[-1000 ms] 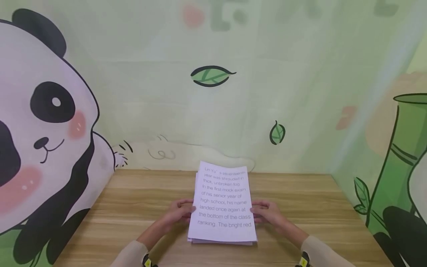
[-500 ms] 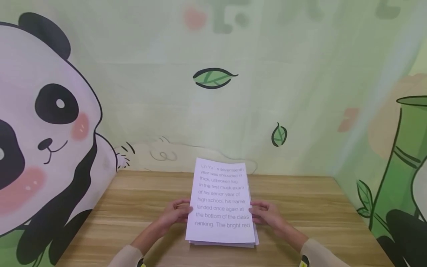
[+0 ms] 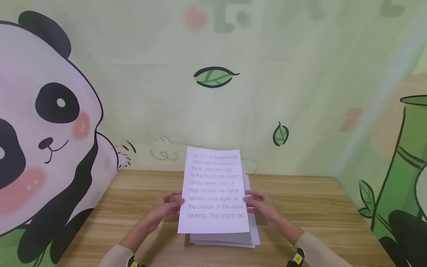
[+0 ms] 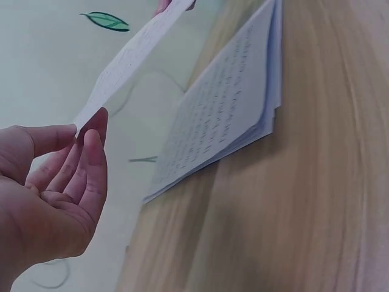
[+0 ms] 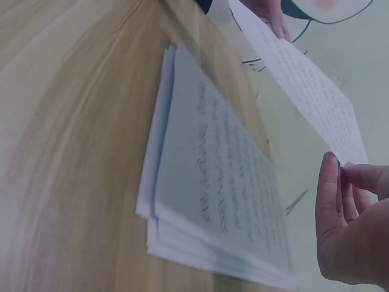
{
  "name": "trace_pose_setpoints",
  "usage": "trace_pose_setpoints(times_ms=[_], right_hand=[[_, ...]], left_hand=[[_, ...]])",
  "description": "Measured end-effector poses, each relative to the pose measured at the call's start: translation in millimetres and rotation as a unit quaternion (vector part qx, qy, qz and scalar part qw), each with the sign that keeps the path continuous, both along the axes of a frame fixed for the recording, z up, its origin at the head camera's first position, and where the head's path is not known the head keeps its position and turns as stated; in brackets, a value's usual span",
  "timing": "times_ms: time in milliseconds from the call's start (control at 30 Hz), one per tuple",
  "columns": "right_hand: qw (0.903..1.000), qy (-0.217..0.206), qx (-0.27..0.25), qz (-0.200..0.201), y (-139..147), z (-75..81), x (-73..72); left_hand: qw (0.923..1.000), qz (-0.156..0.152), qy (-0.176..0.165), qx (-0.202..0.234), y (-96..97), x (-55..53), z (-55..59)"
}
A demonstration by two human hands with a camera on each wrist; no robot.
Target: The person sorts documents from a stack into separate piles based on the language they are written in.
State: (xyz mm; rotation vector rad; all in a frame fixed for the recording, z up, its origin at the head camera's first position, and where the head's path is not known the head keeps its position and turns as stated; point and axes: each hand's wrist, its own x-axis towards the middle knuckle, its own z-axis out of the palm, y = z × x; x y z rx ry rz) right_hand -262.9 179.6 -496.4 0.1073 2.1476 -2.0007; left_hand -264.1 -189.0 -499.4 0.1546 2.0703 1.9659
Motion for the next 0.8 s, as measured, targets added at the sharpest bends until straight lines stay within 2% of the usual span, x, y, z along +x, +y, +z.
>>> trace_pose_setpoints(times_ms=[233,433,600,800], right_hand=[[0.9999,-0.003,-0.015,0.001,-11,13.3,-0.6],[0.9996,0.001,-0.026,0.009,-22,16.2,-2.1],[0.999,-0.002,-0.043,0.011,-30,15.7,-2.7],[0.998,-0.002,-0.059,0.022,-39,12.4,-2.1]], left_hand=[[0.9999,0.009,0.004,-0.011,-11.7,1.8,12.7],[0.9996,0.025,-0.002,-0.011,-21.4,3.7,18.7],[0.9994,0.035,0.0,-0.007,-27.8,5.1,19.4],[0.999,0.045,-0.002,-0.003,-36.1,6.8,14.6]])
